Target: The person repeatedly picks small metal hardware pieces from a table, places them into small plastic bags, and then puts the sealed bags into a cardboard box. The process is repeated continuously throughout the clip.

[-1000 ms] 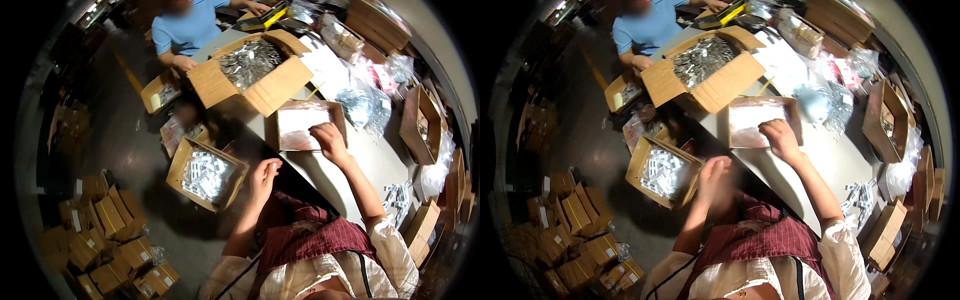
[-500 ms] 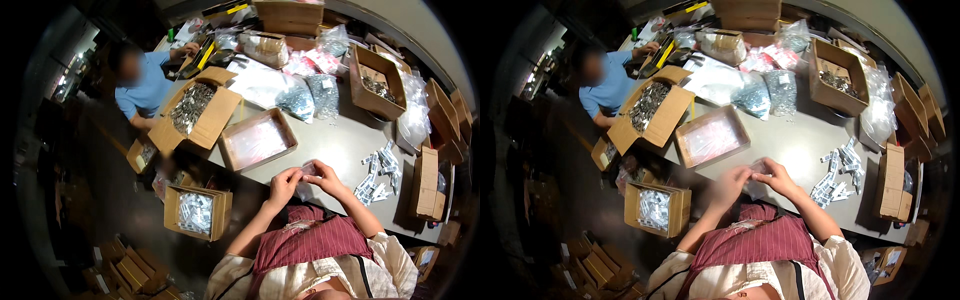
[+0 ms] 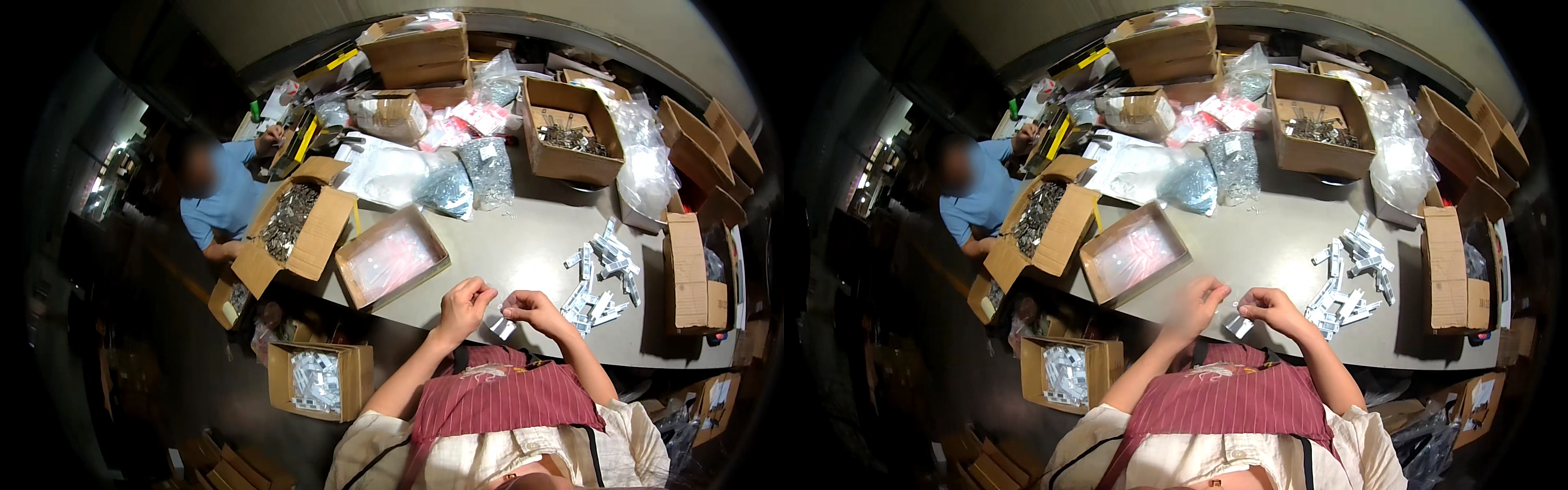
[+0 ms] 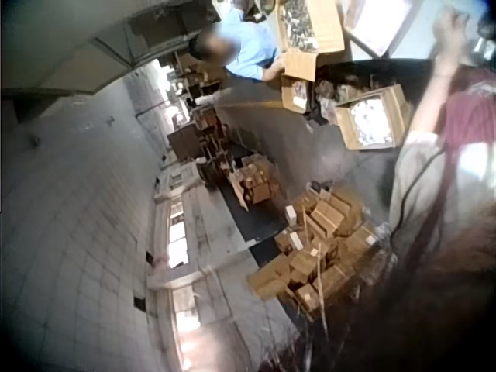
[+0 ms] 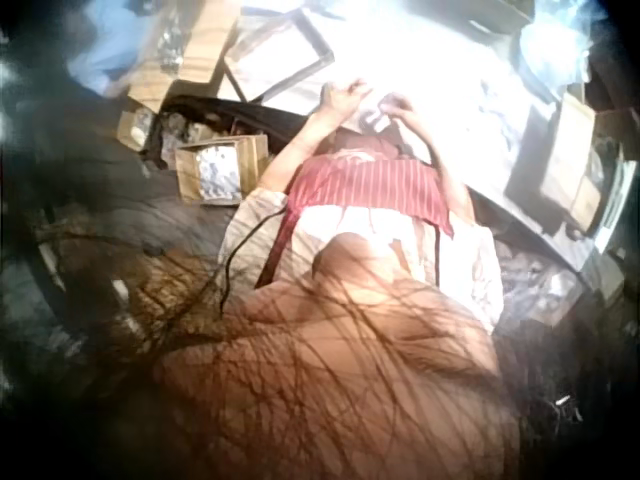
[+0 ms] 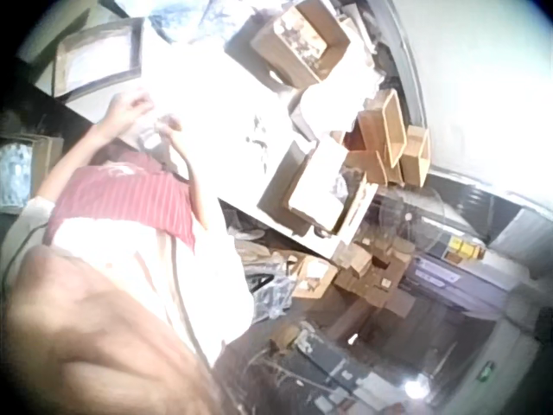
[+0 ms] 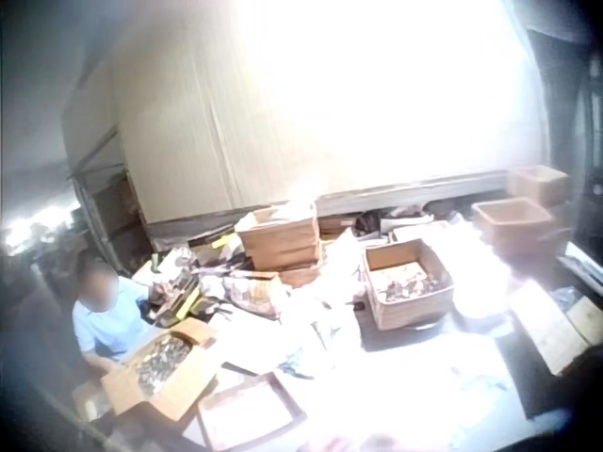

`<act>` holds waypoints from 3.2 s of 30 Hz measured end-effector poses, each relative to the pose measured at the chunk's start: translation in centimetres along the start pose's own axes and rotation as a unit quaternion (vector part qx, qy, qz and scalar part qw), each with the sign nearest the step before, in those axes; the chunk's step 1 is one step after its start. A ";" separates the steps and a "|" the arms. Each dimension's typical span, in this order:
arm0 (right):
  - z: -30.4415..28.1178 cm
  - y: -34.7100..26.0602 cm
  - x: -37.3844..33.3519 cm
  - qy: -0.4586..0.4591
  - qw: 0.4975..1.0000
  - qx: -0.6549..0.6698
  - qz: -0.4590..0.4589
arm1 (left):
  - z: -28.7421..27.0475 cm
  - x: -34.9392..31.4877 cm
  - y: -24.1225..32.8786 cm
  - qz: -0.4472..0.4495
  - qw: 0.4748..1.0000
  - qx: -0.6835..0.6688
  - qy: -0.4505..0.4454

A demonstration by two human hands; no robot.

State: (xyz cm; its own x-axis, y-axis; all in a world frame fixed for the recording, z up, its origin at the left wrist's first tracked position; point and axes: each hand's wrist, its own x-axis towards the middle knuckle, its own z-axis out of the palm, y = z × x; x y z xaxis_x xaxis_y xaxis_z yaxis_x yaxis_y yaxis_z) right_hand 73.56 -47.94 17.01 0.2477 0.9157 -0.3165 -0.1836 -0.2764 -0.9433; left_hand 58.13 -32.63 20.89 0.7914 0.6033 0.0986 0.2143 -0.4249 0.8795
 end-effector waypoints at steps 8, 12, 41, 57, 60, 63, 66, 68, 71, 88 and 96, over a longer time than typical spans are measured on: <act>-0.9 1.9 -2.3 0.104 0.979 0.172 -0.026 | 1.4 2.1 1.5 0.068 0.980 -0.174 -0.063; -1.5 3.2 -1.9 0.128 0.982 0.127 -0.063 | 2.1 2.4 -0.4 0.113 0.987 -0.075 -0.083; -11.0 -0.2 21.3 0.296 0.813 -0.500 -0.031 | 8.4 8.7 -12.5 0.076 0.991 0.108 -0.029; -8.6 3.5 13.1 0.178 0.777 -0.602 -0.053 | 6.9 9.6 -12.7 0.093 0.992 0.055 -0.067; -9.3 -0.4 10.5 0.202 0.923 -0.326 0.029 | 6.3 10.0 -10.8 0.096 0.992 0.016 -0.083; -7.5 -2.6 8.1 0.164 0.981 -0.103 -0.003 | 6.5 10.0 -9.5 0.041 0.989 -0.057 -0.133; -5.2 -3.6 6.9 0.129 0.955 -0.217 -0.157 | 7.5 9.6 -8.9 -0.014 0.980 -0.113 -0.164; -4.8 -3.3 6.7 0.113 0.903 -0.354 -0.216 | 8.2 9.0 -8.7 0.005 0.976 -0.158 -0.149; -4.5 -3.1 5.8 0.084 0.896 -0.389 -0.197 | 8.9 8.3 -9.1 -0.033 0.974 -0.155 -0.163; -17.1 3.8 6.0 0.379 0.724 -0.576 0.025 | 9.5 6.8 -8.3 -0.092 0.972 -0.172 -0.133; -10.5 1.9 7.5 0.274 0.883 -0.376 -0.064 | 11.3 6.7 -9.8 -0.031 0.990 -0.112 -0.083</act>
State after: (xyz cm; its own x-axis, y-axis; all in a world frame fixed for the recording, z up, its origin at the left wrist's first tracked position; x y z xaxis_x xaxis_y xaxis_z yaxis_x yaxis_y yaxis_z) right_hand 85.01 -44.68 11.79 0.6814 0.7319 -0.0095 0.5113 -0.4852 -0.7093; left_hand 67.80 -32.08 7.66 0.8679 0.4963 -0.0205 0.1483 -0.2195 0.9643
